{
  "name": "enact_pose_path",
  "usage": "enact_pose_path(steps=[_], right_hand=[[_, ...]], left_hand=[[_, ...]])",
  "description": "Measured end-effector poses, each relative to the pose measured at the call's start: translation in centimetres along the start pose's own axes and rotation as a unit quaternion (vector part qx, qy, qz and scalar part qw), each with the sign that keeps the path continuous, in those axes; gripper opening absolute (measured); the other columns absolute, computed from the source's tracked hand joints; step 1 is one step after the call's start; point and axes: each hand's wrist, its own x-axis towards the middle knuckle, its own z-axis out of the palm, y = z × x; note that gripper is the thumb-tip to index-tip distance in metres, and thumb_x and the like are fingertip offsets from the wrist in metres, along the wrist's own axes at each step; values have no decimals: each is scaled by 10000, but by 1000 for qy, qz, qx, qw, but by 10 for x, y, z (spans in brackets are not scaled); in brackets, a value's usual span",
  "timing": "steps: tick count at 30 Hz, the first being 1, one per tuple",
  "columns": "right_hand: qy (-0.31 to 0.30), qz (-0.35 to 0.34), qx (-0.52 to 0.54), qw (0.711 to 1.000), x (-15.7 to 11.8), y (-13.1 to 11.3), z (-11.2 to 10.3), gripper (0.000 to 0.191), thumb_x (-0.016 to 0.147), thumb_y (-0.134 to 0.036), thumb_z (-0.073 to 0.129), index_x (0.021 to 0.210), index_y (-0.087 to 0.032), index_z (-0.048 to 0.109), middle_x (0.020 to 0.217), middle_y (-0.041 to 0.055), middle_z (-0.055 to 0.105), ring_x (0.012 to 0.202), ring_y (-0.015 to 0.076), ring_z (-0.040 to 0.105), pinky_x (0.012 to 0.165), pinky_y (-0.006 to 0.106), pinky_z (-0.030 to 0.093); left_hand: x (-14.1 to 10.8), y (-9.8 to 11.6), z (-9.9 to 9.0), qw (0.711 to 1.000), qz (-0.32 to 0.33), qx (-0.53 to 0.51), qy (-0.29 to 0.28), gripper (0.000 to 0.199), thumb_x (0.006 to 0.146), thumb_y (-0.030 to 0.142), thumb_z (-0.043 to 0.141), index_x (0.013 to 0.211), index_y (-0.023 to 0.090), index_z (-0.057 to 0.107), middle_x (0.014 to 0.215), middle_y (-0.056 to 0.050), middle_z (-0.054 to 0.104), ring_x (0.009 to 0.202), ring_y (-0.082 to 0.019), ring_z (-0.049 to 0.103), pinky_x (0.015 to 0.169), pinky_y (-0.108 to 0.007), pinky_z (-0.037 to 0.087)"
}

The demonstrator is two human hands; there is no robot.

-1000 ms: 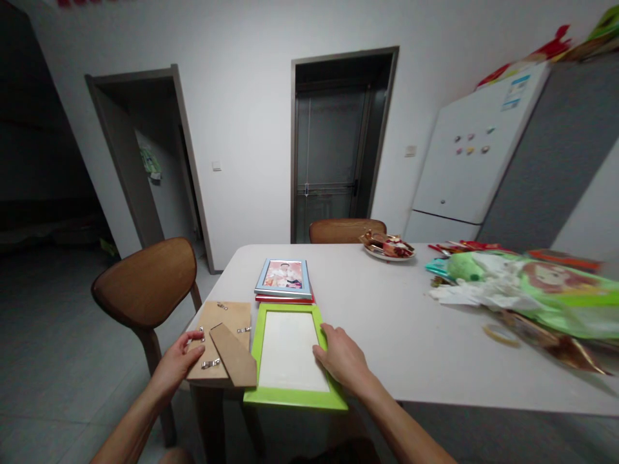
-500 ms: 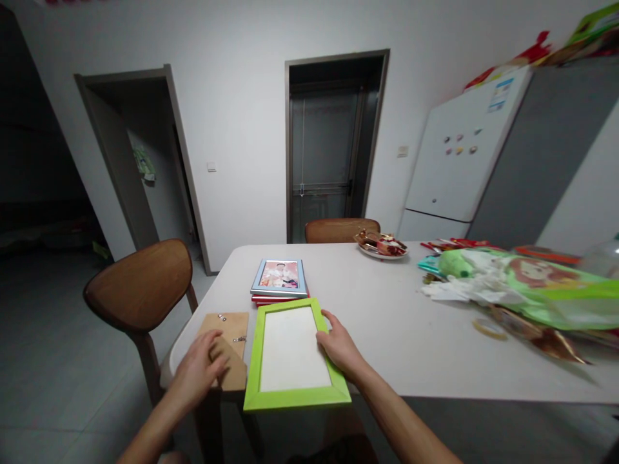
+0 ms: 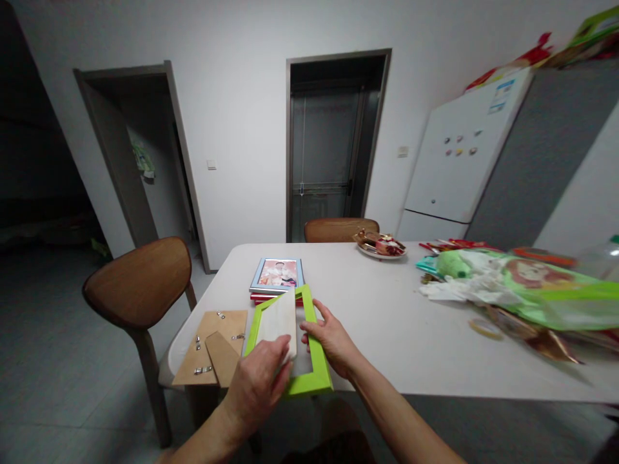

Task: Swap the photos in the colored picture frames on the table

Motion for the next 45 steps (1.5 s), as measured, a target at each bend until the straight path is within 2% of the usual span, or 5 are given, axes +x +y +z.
enact_pose_path(steps=[8, 17, 24, 35, 45], right_hand=[[46, -7, -219, 974, 20, 30, -30, 647, 659, -215, 491, 1269, -124, 299, 598, -28, 564, 478, 99, 501, 456, 198, 357], [127, -66, -524, 840, 29, 56, -39, 482, 700, -246, 411, 1143, -72, 485, 908, 113, 620, 779, 196, 563, 715, 278, 388], [122, -85, -577, 803, 26, 61, -37, 434, 713, -260, 399, 1094, -91, 522, 955, 128, 600, 838, 206, 560, 734, 278, 384], [143, -163, -553, 805, 23, 60, -31, 408, 705, -237, 426, 1067, -86, 539, 979, 131, 564, 904, 207, 516, 801, 298, 371], [-8, -134, -365, 921, 29, 48, 47, 476, 651, -192, 478, 1119, -111, 504, 787, 65, 625, 656, 144, 548, 668, 257, 412]], left_hand=[[-38, -53, -39, 929, -306, -77, 195, 365, 733, 242, 446, 1089, 173, 413, 870, -42, 599, 688, -158, 589, 636, -269, 476], [-74, -73, -37, 925, -372, -7, 81, 279, 712, 286, 434, 965, 182, 488, 618, 33, 546, 550, -158, 548, 547, -255, 410], [-76, -73, -35, 931, -360, 59, 7, 229, 735, 243, 405, 952, 208, 472, 587, 42, 517, 566, -151, 547, 565, -242, 387], [-71, -63, -35, 952, -272, 137, 19, 266, 734, 205, 412, 986, 163, 486, 936, -79, 562, 894, -218, 534, 766, -361, 434], [-58, -49, -12, 974, -147, 115, -130, 503, 628, 87, 433, 1127, 130, 471, 1234, -129, 438, 1153, -253, 372, 969, -450, 304]])
